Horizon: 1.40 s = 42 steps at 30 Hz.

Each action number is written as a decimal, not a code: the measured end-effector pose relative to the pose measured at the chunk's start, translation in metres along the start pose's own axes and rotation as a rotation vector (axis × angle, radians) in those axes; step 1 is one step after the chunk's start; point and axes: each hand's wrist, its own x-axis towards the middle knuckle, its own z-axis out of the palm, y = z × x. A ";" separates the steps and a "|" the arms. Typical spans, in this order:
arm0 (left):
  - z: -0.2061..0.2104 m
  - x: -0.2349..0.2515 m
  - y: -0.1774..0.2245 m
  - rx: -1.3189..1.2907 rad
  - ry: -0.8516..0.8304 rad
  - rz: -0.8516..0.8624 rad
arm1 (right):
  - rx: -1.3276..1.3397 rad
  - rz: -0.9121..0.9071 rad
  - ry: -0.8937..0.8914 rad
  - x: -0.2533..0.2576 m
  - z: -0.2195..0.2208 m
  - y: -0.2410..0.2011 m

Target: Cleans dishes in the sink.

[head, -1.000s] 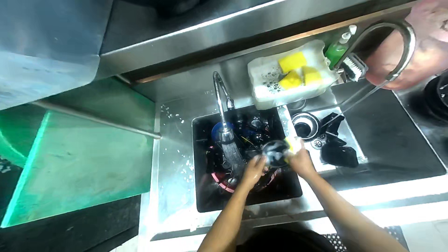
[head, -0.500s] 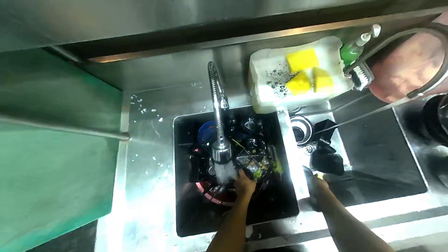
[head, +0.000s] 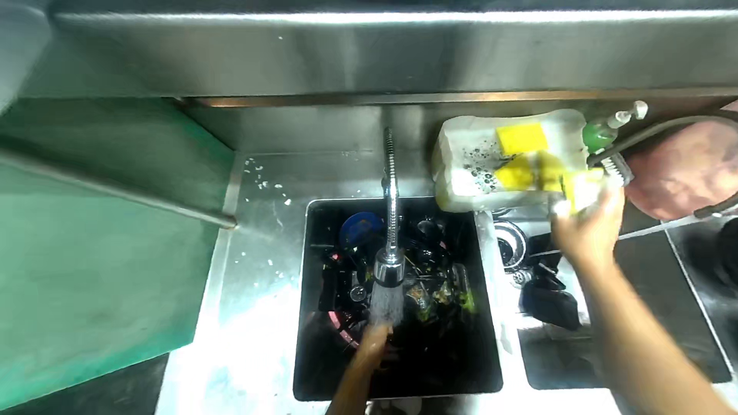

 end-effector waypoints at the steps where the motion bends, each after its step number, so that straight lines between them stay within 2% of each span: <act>1: -0.007 -0.010 0.008 -0.070 -0.011 0.005 | -0.058 -0.072 -0.057 0.031 -0.001 -0.013; 4: -0.019 -0.034 0.040 -0.203 -0.099 0.216 | -0.231 0.024 -0.500 0.099 0.027 -0.031; 7: -0.030 -0.058 0.067 -0.351 -0.262 0.398 | -0.309 0.062 -0.793 0.125 0.076 -0.020; 9: -0.034 -0.053 0.068 -0.406 -0.293 0.426 | -0.336 0.032 -0.881 0.125 0.088 -0.021; 10: -0.035 -0.040 0.062 -0.365 -0.240 0.447 | -0.352 0.017 -0.890 0.123 0.088 -0.021; 12: -0.036 -0.006 0.036 -0.117 -0.019 0.480 | -0.364 -0.002 -0.814 0.119 0.077 -0.022; 13: -0.036 0.005 0.023 0.014 0.067 0.446 | -0.336 -0.026 -0.718 0.114 0.064 -0.026; 15: -0.023 -0.002 0.007 0.049 0.083 0.308 | -0.197 -0.070 -0.545 0.087 0.025 -0.044; 16: -0.010 -0.017 0.004 -0.015 0.040 0.233 | -0.095 -0.059 -0.524 0.059 0.007 -0.054; 18: 0.024 -0.042 0.001 -0.182 -0.042 0.186 | 0.184 0.030 -0.635 -0.022 -0.002 -0.063; 20: 0.059 -0.055 0.007 -0.347 -0.136 0.298 | 0.378 0.144 -0.790 -0.109 0.028 -0.056; 22: 0.083 -0.064 0.023 -0.417 -0.219 0.403 | 0.452 0.218 -0.759 -0.170 0.053 -0.056; 25: 0.090 -0.078 0.043 -0.256 -0.287 0.582 | 0.478 0.274 -0.728 -0.202 0.041 -0.070; 27: 0.082 -0.080 0.058 -0.115 -0.317 0.678 | 0.581 0.114 -0.845 -0.199 0.023 -0.066; 30: 0.063 -0.090 0.084 -0.061 -0.540 0.537 | 0.645 -0.360 -0.973 -0.180 0.008 -0.053; 32: 0.056 -0.098 0.090 -0.061 -0.680 0.351 | 0.533 -0.655 -0.817 -0.174 0.010 -0.053; 34: 0.055 -0.104 0.094 -0.056 -0.672 0.310 | 0.338 -0.767 -0.568 -0.170 0.019 -0.054; 36: 0.056 -0.104 0.097 -0.014 -0.493 0.528 | 0.226 -0.580 -0.452 -0.179 0.037 -0.057; 38: 0.061 -0.090 0.096 0.079 -0.296 0.800 | 0.306 -0.183 -0.560 -0.196 0.050 -0.069; 39: 0.063 -0.084 0.096 0.142 -0.214 0.877 | 0.414 0.039 -0.643 -0.201 0.051 -0.078; 41: 0.060 -0.075 0.094 0.155 -0.131 0.912 | 0.670 0.401 -0.817 -0.200 0.045 -0.090; 42: 0.057 -0.072 0.092 0.078 -0.131 0.888 | 0.770 0.489 -0.895 -0.195 0.037 -0.090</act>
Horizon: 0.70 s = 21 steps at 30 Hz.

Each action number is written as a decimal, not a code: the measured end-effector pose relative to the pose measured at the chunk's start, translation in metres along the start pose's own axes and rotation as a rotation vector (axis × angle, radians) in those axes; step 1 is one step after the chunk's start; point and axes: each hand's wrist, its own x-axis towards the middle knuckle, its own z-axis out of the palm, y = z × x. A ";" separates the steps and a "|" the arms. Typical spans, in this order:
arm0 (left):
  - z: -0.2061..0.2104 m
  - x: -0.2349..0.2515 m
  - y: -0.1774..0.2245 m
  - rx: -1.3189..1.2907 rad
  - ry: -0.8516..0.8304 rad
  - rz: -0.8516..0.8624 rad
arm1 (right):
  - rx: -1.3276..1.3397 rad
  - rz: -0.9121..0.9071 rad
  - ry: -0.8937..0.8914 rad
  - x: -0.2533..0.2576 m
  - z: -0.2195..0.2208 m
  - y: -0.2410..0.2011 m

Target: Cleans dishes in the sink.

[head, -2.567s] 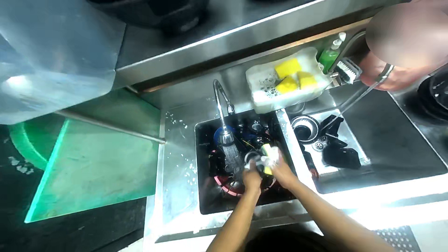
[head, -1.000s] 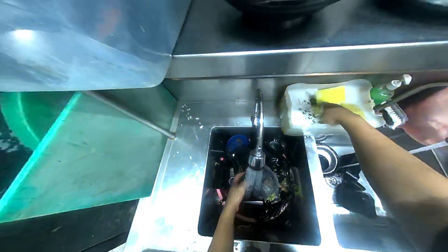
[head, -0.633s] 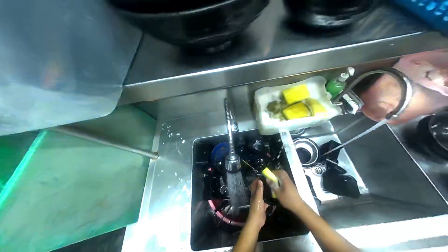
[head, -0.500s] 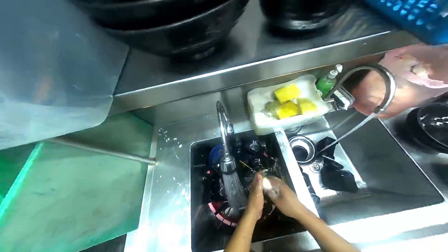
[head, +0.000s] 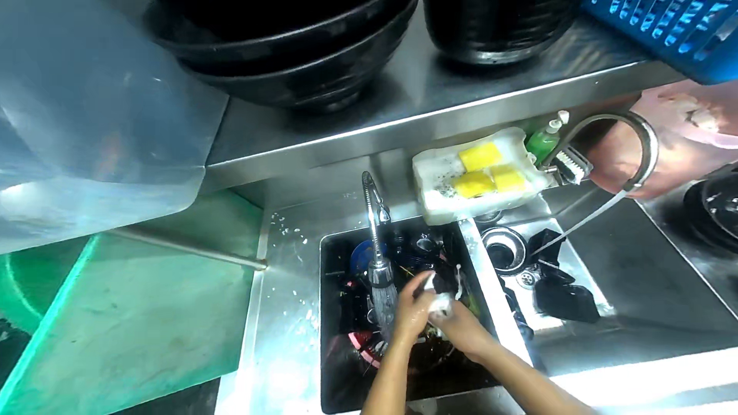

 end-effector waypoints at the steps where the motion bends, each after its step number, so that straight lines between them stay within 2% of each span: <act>1: -0.004 0.000 -0.002 -0.106 0.023 -0.044 | 0.038 0.015 -0.065 -0.004 -0.009 -0.007; 3: -0.006 -0.002 0.003 -0.319 0.120 -0.201 | -0.131 -0.078 -0.090 -0.017 -0.029 -0.020; 4: -0.005 -0.002 0.008 -0.440 0.198 -0.293 | -0.268 -0.192 -0.025 -0.025 -0.036 -0.022; 6: 0.001 0.002 0.019 -0.681 0.323 -0.451 | -0.444 -0.518 0.249 -0.032 -0.034 -0.008; 7: 0.008 0.000 0.020 -0.784 0.333 -0.498 | -0.487 -0.664 0.363 -0.029 -0.028 0.003; 9: 0.030 -0.011 0.018 -0.935 0.238 -0.529 | -0.571 -0.835 0.449 -0.017 -0.017 0.016; 11: 0.050 -0.023 0.023 -0.986 0.101 -0.535 | -0.635 -0.927 0.549 0.001 -0.015 0.011; 12: 0.053 -0.026 0.024 -0.899 0.049 -0.521 | -0.653 -0.901 0.577 0.007 -0.019 -0.002; 14: 0.048 -0.020 0.026 -0.599 -0.034 -0.505 | -0.615 -0.615 0.435 0.006 -0.035 -0.042; 16: 0.032 -0.014 0.030 -0.420 -0.118 -0.472 | -0.286 -0.275 0.204 0.016 -0.049 -0.068; 17: 0.026 -0.012 0.031 -0.423 -0.115 -0.474 | -0.059 -0.174 0.142 0.026 -0.050 -0.066; 19: 0.020 -0.006 0.024 -0.537 -0.020 -0.488 | 0.335 -0.051 0.152 0.035 -0.033 -0.048; 21: 0.025 0.004 0.005 -0.517 0.169 -0.443 | 0.516 -0.046 0.244 0.037 -0.004 -0.024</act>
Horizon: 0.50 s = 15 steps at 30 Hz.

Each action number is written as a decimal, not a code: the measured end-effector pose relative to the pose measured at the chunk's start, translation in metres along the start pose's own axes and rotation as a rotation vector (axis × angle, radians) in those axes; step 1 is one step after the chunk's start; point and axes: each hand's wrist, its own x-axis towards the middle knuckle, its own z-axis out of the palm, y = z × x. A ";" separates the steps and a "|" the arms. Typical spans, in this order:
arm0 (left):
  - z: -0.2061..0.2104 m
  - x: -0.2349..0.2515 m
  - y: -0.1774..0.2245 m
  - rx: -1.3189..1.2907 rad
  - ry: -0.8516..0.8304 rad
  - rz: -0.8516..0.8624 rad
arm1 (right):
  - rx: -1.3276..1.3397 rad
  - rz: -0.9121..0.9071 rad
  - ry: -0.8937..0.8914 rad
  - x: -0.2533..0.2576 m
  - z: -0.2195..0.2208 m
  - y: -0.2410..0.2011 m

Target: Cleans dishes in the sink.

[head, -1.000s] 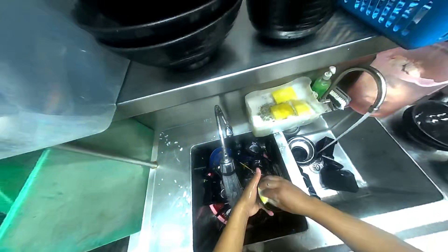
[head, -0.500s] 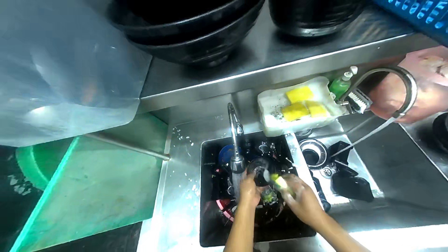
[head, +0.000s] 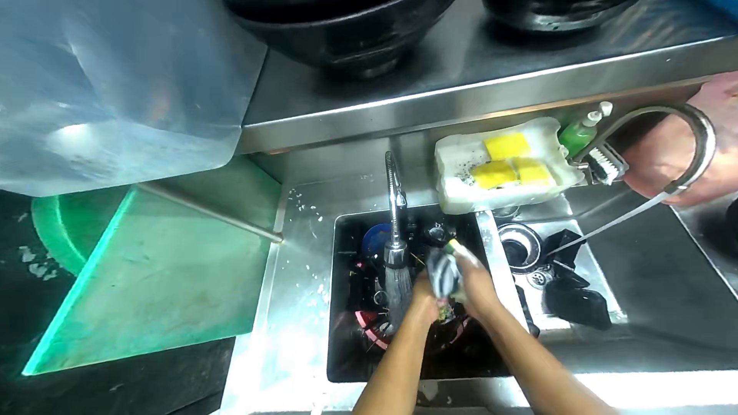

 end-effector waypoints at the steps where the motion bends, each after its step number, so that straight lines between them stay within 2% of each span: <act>1: 0.000 0.008 -0.004 0.095 0.100 0.059 | 0.016 -0.030 -0.009 -0.002 0.002 0.015; 3: 0.000 0.021 -0.006 0.449 0.212 0.163 | -0.141 -0.100 0.011 -0.001 -0.008 0.031; 4: -0.002 0.022 -0.004 0.667 0.186 0.185 | -0.276 -0.136 0.061 0.001 -0.020 0.031; 6: -0.008 0.026 -0.005 0.903 -0.017 0.215 | -0.472 -0.217 0.187 0.011 -0.052 0.025; 8: -0.018 0.036 -0.014 0.918 -0.269 0.173 | -0.486 -0.247 0.353 0.020 -0.088 0.022; 9: -0.025 0.043 -0.022 0.901 -0.313 0.119 | -0.440 -0.242 0.445 0.022 -0.107 0.022; 12: -0.053 0.075 -0.053 1.036 -0.189 0.004 | -0.264 -0.138 0.707 0.028 -0.169 0.032; 13: -0.061 0.085 -0.063 1.096 -0.139 -0.046 | -0.209 -0.079 0.763 0.030 -0.187 0.039; 15: -0.070 0.100 -0.086 1.050 -0.015 -0.164 | -0.193 0.105 0.861 0.029 -0.215 0.065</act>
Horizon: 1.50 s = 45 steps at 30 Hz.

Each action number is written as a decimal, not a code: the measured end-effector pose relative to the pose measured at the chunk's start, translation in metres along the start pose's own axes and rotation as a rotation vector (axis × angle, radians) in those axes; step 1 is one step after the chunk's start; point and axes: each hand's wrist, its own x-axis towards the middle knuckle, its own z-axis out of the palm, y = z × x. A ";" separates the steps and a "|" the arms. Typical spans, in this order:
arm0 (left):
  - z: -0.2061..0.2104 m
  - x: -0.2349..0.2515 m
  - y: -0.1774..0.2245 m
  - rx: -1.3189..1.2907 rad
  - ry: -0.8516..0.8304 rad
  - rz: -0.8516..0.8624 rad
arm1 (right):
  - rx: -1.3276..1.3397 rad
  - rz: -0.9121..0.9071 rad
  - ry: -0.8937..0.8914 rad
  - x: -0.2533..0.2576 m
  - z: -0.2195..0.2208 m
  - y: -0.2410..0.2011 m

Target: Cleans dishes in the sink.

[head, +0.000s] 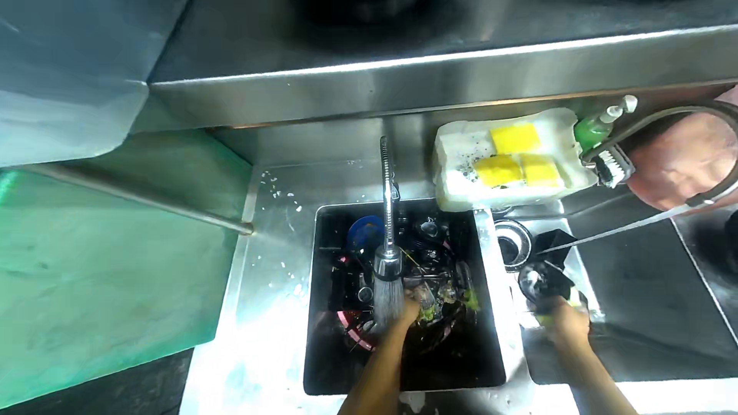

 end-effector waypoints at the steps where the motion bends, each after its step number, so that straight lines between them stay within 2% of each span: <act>1: 0.006 0.005 -0.003 -0.087 0.018 -0.079 | -0.084 0.106 0.030 0.007 -0.005 0.016; 4: 0.024 0.003 0.000 -0.412 0.035 -0.247 | -0.268 0.303 -0.015 0.026 -0.018 0.072; 7: 0.038 0.003 -0.003 -0.631 -0.009 -0.253 | -0.183 0.282 -0.118 0.051 -0.017 0.133; 8: 0.042 0.004 -0.005 -0.678 -0.044 -0.267 | -0.132 0.296 -0.166 0.049 -0.012 0.134; 10: 0.040 0.002 -0.005 -0.791 -0.128 -0.305 | -0.064 0.381 -0.241 0.025 0.002 0.099; 13: 0.026 -0.009 -0.009 -1.016 -0.156 -0.361 | -0.059 0.357 -0.176 -0.007 0.017 0.062; 15: 0.007 -0.031 -0.008 -1.131 -0.157 -0.390 | -0.167 0.270 -0.151 0.007 0.014 0.072; 17: -0.012 -0.059 -0.011 -1.245 -0.195 -0.324 | -0.258 0.170 -0.162 0.023 0.008 0.073; 21: -0.049 -0.099 -0.008 -1.525 -0.194 -0.148 | -0.189 0.050 -0.240 0.015 -0.001 0.045; 27: -0.084 -0.090 0.028 -1.580 -0.039 0.054 | -0.111 -0.113 -0.297 -0.024 0.012 -0.004; 31: -0.089 -0.089 0.040 -1.415 0.029 0.004 | -0.183 -0.264 -0.343 -0.058 0.018 -0.035; 34: -0.084 -0.098 0.031 -1.336 0.047 -0.061 | -0.254 -0.352 -0.399 -0.071 0.015 -0.041; 40: -0.061 -0.129 -0.002 -1.526 -0.244 -0.142 | -0.324 -0.404 -0.501 -0.106 0.013 -0.040; 42: -0.052 -0.136 -0.011 -1.566 -0.337 -0.096 | -0.408 -0.529 -0.571 -0.128 0.015 -0.036; 45: -0.045 -0.137 -0.019 -1.590 -0.514 0.082 | -0.515 -0.830 -0.768 -0.173 0.022 -0.021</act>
